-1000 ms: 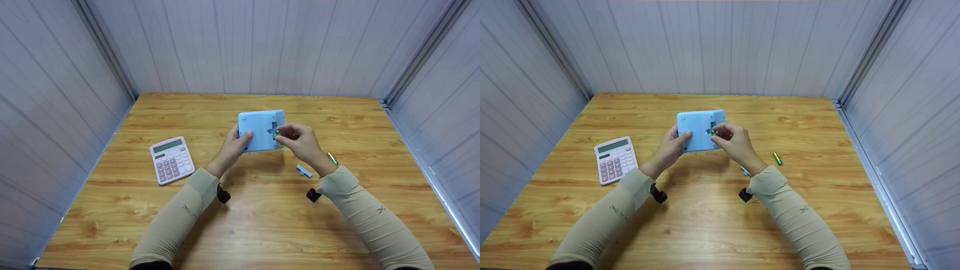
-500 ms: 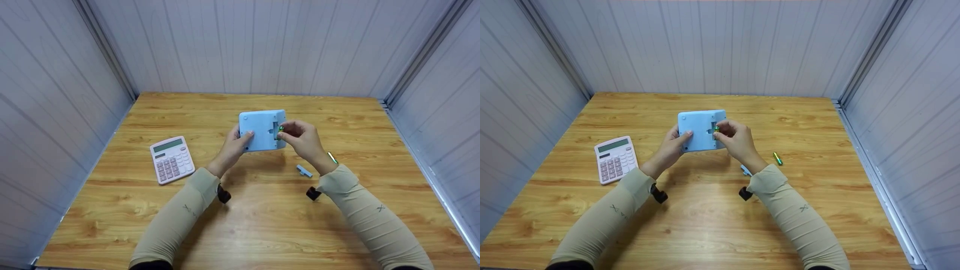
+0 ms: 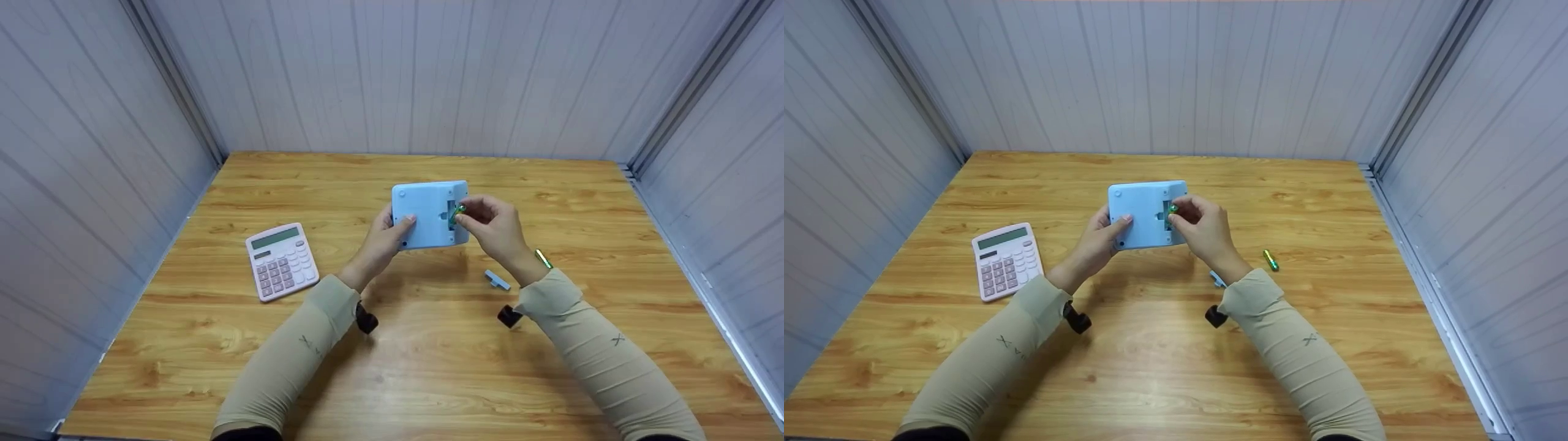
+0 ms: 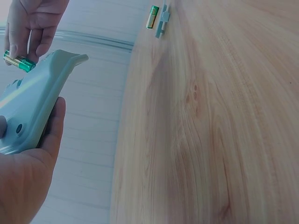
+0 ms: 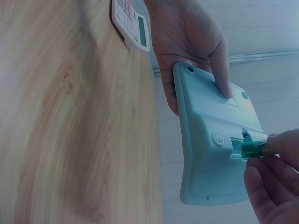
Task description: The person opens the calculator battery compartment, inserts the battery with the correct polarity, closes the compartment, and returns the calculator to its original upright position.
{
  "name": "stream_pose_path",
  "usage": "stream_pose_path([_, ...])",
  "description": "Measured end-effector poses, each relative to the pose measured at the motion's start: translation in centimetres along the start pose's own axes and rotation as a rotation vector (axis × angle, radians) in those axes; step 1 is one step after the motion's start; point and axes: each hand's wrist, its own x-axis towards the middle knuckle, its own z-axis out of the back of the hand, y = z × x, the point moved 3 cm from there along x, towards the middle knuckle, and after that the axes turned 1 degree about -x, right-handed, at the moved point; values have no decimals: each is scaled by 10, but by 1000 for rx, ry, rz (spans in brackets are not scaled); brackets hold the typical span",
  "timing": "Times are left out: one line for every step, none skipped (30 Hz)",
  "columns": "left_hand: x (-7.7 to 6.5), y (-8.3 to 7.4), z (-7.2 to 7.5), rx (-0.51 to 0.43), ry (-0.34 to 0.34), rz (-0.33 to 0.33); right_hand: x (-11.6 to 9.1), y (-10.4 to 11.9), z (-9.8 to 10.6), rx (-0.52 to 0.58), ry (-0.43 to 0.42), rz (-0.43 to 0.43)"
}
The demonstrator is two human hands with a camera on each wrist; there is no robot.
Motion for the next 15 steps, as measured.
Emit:
stream_pose_path([0, 0, 0, 4, -2, -1, 0, 0, 0, -1, -4, -1])
stream_pose_path([0, 0, 0, 8, -3, 0, 0, 1, -1, -2, -8, -2])
stream_pose_path([0, 0, 0, 10, -4, 3, 0, 1, -1, -5, -15, -3])
stream_pose_path([-1, -1, 0, 13, -4, 6, 0, 1, -1, -5, -21, -7])
stream_pose_path([-1, -1, 0, 15, -3, 10, 0, 1, -1, -8, -27, -10])
stream_pose_path([-1, -1, 0, 17, -2, 12, 1, 1, -1, -11, -32, -10])
stream_pose_path([-2, -2, 0, 18, -1, 14, 1, 1, -1, -13, -37, -10])
stream_pose_path([-2, -2, 0, 19, -1, 16, 1, 1, -1, -15, -41, -7])
stream_pose_path([-2, -2, 0, 20, 0, 18, 2, 0, -2, -18, -45, -2])
stream_pose_path([-2, -3, -1, 22, 0, 18, 2, 0, -2, -21, -47, 2])
stream_pose_path([-3, -3, -1, 22, 2, 15, 3, 0, -2, -25, -48, 9])
stream_pose_path([-3, -3, -1, 21, 4, 13, 3, 0, -3, -27, -50, 14])
stream_pose_path([-3, -3, -1, 18, 6, 12, 3, -1, -3, -30, -52, 18])
stream_pose_path([-3, -3, -1, 16, 8, 10, 3, -1, -3, -33, -52, 21])
stream_pose_path([-3, -3, -1, 14, 10, 9, 4, -1, -3, -35, -53, 23])
